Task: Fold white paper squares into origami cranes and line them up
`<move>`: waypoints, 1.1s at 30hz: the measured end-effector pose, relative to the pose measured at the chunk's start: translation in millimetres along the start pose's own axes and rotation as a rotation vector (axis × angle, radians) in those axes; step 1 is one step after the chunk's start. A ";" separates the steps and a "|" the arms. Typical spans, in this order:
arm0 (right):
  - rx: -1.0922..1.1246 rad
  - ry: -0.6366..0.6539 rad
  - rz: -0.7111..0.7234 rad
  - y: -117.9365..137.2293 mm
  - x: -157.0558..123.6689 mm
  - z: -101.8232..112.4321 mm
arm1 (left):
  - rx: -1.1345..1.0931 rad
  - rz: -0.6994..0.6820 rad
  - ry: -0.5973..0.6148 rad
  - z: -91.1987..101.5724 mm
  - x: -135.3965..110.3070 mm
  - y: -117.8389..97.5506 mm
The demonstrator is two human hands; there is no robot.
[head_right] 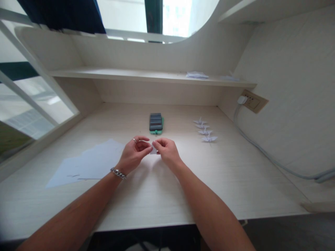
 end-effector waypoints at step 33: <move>-0.230 0.040 0.197 17.7 -3.3 -0.9 | -0.273 0.069 0.055 5.9 3.2 10.9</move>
Point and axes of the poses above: each hand's wrist, its own x-axis towards the middle knuckle, its own z-axis out of the back of the hand, y = z × x, the point moved 6 cm from there along x, towards the middle knuckle, and after that the axes turned 15 degrees about y, right-handed, at the moved point
